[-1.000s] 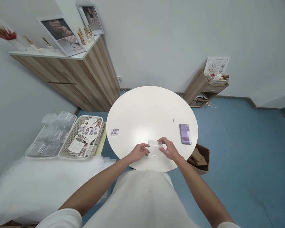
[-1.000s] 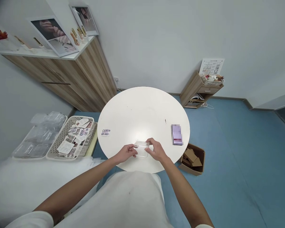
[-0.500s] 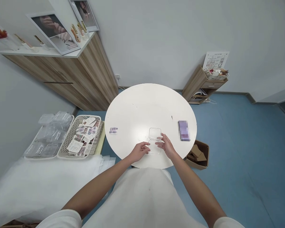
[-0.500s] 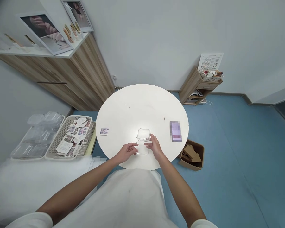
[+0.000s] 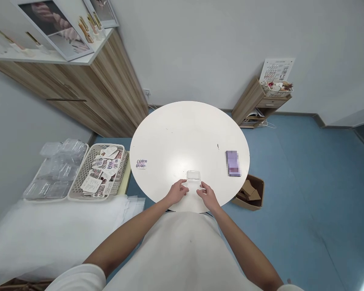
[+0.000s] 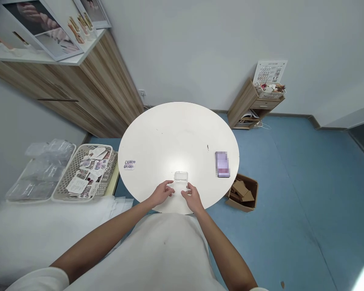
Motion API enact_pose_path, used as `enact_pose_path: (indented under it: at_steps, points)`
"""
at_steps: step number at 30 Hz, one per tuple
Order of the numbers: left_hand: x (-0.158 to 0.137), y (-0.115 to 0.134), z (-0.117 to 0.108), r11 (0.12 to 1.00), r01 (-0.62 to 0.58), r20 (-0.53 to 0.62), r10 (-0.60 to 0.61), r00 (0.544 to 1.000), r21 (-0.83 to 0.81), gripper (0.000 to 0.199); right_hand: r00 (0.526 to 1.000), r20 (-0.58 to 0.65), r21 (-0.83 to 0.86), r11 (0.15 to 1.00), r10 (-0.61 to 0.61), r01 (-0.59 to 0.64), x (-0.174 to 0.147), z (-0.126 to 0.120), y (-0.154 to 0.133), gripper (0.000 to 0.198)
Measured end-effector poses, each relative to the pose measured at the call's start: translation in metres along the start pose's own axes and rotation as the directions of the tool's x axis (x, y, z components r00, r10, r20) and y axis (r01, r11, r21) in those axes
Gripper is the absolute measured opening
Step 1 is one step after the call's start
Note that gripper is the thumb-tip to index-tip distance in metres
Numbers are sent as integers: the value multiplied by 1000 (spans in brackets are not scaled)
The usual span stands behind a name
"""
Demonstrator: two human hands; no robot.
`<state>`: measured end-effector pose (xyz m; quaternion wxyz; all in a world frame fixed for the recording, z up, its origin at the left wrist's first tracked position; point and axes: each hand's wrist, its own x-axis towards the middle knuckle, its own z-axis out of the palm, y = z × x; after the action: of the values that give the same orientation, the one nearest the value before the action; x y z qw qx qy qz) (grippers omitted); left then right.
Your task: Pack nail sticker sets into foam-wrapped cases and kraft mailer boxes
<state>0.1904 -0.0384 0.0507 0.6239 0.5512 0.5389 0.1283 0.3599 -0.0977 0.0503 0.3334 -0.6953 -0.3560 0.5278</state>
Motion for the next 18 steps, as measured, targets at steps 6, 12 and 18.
enact_pose_path:
  at_steps: [6, 12, 18]
  points:
    - [4, -13, 1, 997, 65, -41, -64, 997, 30, 45, 998, -27, -37, 998, 54, -55, 11, 8, 15, 53]
    - [19, -25, 8, 988, 81, -118, -65, 991, 130, 52, 998, 42, -100, 993, -54, 58, 25, 17, 15, 48]
    - [22, -32, 12, 981, 74, -129, -52, 990, 177, 62, 999, 25, -145, 988, -44, 47, 30, 16, 24, 55]
